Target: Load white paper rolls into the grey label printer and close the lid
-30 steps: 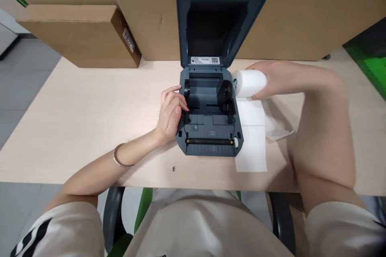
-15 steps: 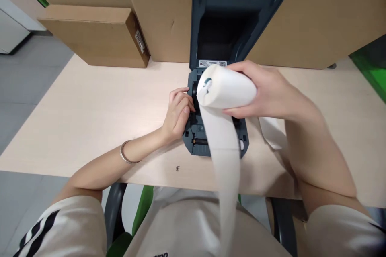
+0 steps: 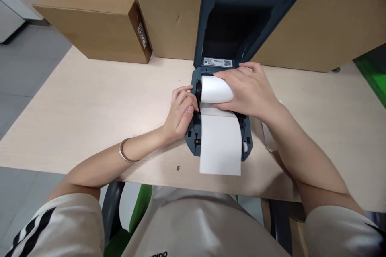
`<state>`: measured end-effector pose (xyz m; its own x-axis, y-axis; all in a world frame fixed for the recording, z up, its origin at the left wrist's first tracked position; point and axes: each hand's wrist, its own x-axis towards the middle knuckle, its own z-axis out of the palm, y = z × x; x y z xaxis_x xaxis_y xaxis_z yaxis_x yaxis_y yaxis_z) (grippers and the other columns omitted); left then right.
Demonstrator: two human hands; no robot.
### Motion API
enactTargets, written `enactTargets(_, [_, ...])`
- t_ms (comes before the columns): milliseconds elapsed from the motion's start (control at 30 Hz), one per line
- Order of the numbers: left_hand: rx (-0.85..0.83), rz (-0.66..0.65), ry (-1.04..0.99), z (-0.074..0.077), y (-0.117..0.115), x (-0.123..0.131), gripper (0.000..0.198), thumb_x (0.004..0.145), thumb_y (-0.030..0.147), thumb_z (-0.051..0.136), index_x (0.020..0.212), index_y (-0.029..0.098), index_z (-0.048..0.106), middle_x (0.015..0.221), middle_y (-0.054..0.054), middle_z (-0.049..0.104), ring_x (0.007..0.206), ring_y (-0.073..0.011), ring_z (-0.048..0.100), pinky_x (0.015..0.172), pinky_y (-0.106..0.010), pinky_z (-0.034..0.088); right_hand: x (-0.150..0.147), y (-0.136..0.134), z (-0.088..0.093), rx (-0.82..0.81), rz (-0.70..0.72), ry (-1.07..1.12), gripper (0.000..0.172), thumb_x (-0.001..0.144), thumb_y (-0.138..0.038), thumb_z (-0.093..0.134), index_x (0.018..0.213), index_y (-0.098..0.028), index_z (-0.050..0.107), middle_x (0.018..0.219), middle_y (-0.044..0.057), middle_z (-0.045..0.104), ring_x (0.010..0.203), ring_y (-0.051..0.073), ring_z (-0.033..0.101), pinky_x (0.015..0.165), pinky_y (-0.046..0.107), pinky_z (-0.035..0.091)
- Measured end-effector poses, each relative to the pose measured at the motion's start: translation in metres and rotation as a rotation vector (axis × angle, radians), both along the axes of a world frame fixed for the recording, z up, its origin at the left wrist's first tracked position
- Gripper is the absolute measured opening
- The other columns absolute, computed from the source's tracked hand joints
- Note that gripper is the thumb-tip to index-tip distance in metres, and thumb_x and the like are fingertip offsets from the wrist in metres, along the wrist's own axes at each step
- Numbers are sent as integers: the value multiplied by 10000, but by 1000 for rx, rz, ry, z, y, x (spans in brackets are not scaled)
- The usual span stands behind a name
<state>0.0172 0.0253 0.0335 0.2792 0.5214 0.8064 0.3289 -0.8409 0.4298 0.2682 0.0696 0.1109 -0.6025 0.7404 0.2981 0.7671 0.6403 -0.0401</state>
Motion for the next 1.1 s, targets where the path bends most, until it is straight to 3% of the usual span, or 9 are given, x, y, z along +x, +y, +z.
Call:
enactTargets(100, [-13, -6, -7, 1, -1, 0, 366, 1213, 335, 337, 990, 260, 617, 963, -45, 653, 1107, -241, 659, 1178, -523, 583, -5, -6, 0, 37, -22, -74, 637, 925, -470, 796, 1470, -150, 714, 1416, 192, 788, 1300, 427, 704, 1169, 632, 468])
enactTargets(200, [-39, -5, -5, 2, -2, 0, 382, 1213, 339, 336, 981, 257, 628, 974, -53, 658, 1143, -253, 658, 1182, -551, 581, -11, -25, 13, 25, -38, -106, 519, 1083, -420, 632, 1489, -106, 702, 1542, 225, 718, 1389, 425, 678, 1143, 597, 509])
enactTargets(367, [-42, -5, 12, 2, -3, -1, 401, 1210, 359, 317, 980, 260, 630, 971, -59, 659, 1181, -270, 661, 1173, -570, 580, -15, -83, 31, -45, 105, -19, 494, 1200, -354, 386, 1478, -93, 700, 1436, 186, 781, 1256, 328, 762, 1017, 474, 612])
enactTargets(467, [-37, 0, 12, 1, -2, -1, 397, 1210, 362, 319, 982, 262, 628, 974, -57, 660, 1190, -268, 660, 1167, -559, 580, -14, -118, 22, -56, 231, 31, 559, 1205, -445, 407, 1510, -58, 672, 1539, 201, 730, 1428, 330, 692, 1140, 467, 601])
enactTargets(567, [-34, -2, -2, 1, -2, -1, 383, 1211, 353, 330, 981, 264, 624, 974, -53, 661, 1177, -260, 656, 1173, -548, 577, -13, -140, 7, -70, 243, 3, 590, 1137, -488, 551, 1514, -50, 668, 1631, 219, 662, 1531, 385, 612, 1214, 520, 576])
enactTargets(700, [-58, 8, -5, -1, -2, -1, 403, 1211, 383, 328, 980, 265, 636, 978, -58, 678, 1207, -270, 653, 1179, -551, 567, -13, -147, -3, -99, 223, -34, 695, 1041, -479, 681, 1579, -43, 628, 1717, 239, 577, 1611, 411, 535, 1274, 554, 541])
enactTargets(967, [-110, 45, -16, -7, -4, -3, 470, 1204, 474, 322, 1009, 268, 697, 1037, -80, 736, 1312, -301, 662, 1195, -568, 548, -19, -151, -13, -160, 178, -66, 805, 1013, -497, 700, 1664, -46, 561, 1820, 241, 434, 1699, 420, 429, 1350, 589, 474])
enactTargets(1100, [-128, 66, -30, -7, -5, -2, 467, 1197, 522, 314, 1102, 269, 696, 1043, -76, 749, 1306, -306, 677, 1210, -569, 544, -17, -151, -7, -195, 181, -79, 788, 1009, -522, 708, 1641, -64, 596, 1793, 226, 485, 1689, 412, 452, 1335, 586, 493])
